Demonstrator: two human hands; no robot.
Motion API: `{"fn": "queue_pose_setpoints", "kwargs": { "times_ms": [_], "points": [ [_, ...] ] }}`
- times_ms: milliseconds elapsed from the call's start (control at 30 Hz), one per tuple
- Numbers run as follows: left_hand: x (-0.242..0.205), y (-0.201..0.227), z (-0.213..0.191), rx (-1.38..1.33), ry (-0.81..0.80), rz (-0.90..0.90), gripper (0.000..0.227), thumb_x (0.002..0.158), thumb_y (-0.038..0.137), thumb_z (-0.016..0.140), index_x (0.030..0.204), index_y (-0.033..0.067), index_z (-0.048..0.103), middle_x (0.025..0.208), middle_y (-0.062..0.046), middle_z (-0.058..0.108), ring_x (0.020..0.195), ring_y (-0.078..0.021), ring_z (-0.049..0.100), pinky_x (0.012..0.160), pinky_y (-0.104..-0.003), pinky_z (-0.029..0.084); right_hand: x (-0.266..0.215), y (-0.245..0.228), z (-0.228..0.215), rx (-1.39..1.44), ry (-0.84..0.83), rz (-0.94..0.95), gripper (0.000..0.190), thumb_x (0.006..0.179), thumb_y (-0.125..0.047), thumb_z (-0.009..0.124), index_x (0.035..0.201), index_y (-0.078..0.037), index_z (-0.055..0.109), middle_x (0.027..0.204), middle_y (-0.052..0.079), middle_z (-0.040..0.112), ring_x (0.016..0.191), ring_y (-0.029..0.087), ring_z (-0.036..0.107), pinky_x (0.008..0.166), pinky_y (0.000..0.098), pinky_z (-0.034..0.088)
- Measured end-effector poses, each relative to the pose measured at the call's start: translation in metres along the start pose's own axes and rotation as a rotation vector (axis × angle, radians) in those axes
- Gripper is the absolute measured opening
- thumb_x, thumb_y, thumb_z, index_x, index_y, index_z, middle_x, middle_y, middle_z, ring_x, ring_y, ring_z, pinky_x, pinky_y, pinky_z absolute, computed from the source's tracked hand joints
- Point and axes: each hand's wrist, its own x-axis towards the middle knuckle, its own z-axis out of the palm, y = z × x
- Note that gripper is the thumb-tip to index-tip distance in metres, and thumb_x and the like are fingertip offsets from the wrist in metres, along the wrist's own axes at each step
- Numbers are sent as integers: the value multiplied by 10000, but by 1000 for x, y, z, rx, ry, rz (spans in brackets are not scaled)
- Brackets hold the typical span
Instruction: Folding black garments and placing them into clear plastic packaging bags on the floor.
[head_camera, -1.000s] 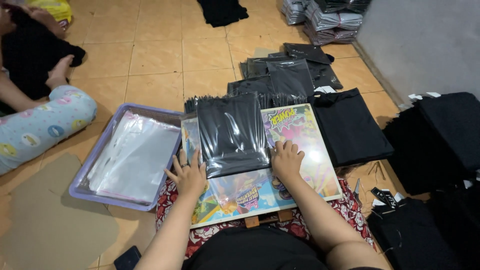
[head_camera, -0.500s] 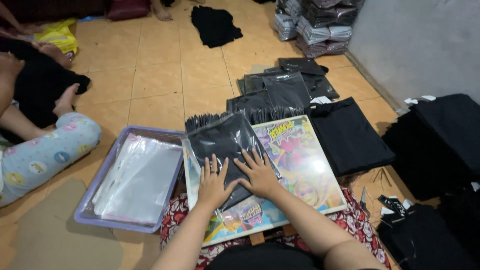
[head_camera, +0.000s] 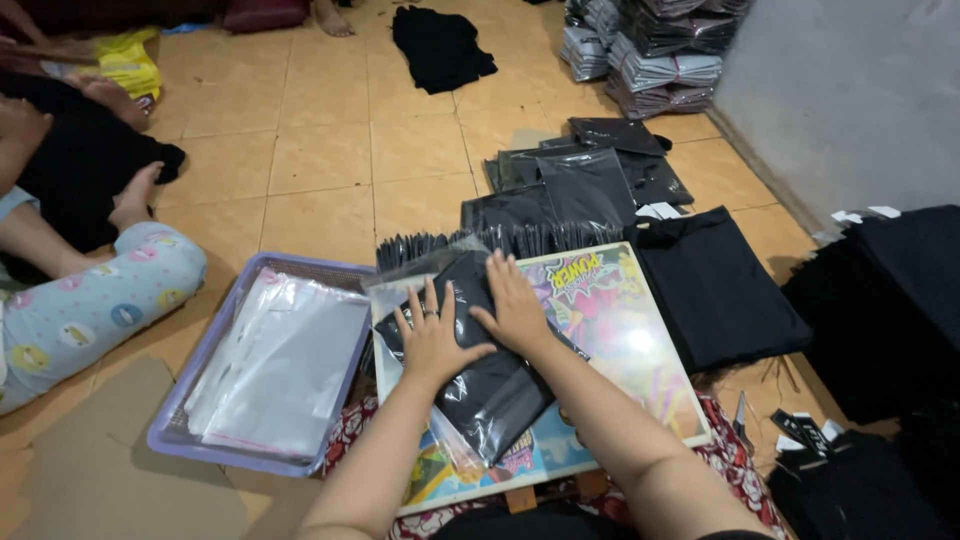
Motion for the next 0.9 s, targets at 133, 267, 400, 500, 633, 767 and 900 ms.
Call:
{"fn": "queue_pose_setpoints", "kwargs": {
  "times_ms": [133, 267, 400, 500, 633, 767, 900],
  "points": [
    [5, 6, -4, 19, -147, -55, 1369, 609, 920, 664, 1645, 153, 204, 1703, -229, 132, 1559, -461, 85, 1180, -721, 71, 2, 7, 13, -83, -187, 6, 842, 1019, -571, 456, 1644, -61, 212, 1686, 195, 258, 1539, 384, 273, 1204, 518, 301],
    [7, 5, 1, 6, -204, -75, 1348, 637, 869, 705, 1649, 155, 175, 1708, -223, 93, 1562, -457, 59, 1165, -738, 64, -1, 7, 16, -119, -190, 9, 859, 1013, -589, 458, 1633, -37, 238, 1662, 202, 320, 1517, 363, 337, 1199, 492, 309],
    [8, 4, 2, 29, -247, -71, 1374, 638, 894, 668, 1653, 134, 139, 1704, -245, 76, 1560, -471, 47, 1158, -747, 52, -1, 7, 21, -152, -197, 20, 873, 996, -594, 488, 1634, -51, 244, 1665, 173, 326, 1518, 338, 338, 1202, 471, 311],
    [9, 3, 5, 24, -246, -75, 1362, 654, 877, 673, 1657, 134, 129, 1707, -246, 58, 1559, -474, 31, 1150, -757, 40, 0, 10, 25, -203, -198, 7, 870, 991, -616, 472, 1636, -75, 254, 1671, 151, 321, 1530, 320, 318, 1214, 468, 285],
    [10, 5, -5, -10, -268, -75, 1356, 660, 884, 660, 1656, 132, 131, 1706, -247, 69, 1561, -477, 17, 1160, -749, 26, 3, 15, 33, -234, -156, 2, 868, 959, -630, 509, 1619, -104, 310, 1659, 120, 352, 1511, 313, 356, 1187, 481, 333],
    [10, 5, -11, -19, -320, -90, 1322, 699, 888, 637, 1659, 143, 118, 1712, -230, 51, 1562, -472, 15, 1163, -752, 29, 7, 20, 17, -43, -228, 33, 912, 915, -537, 654, 1635, -119, 282, 1685, 156, 265, 1547, 372, 274, 1185, 607, 313],
    [17, 7, -28, -35, -364, -124, 1180, 777, 826, 623, 1652, 169, 180, 1710, -201, 118, 1564, -451, 92, 1169, -734, 109, -39, 14, -50, -2, -72, 79, 844, 928, -377, 695, 1620, -90, 305, 1683, 224, 200, 1533, 455, 227, 1191, 632, 252]
  ]
}}
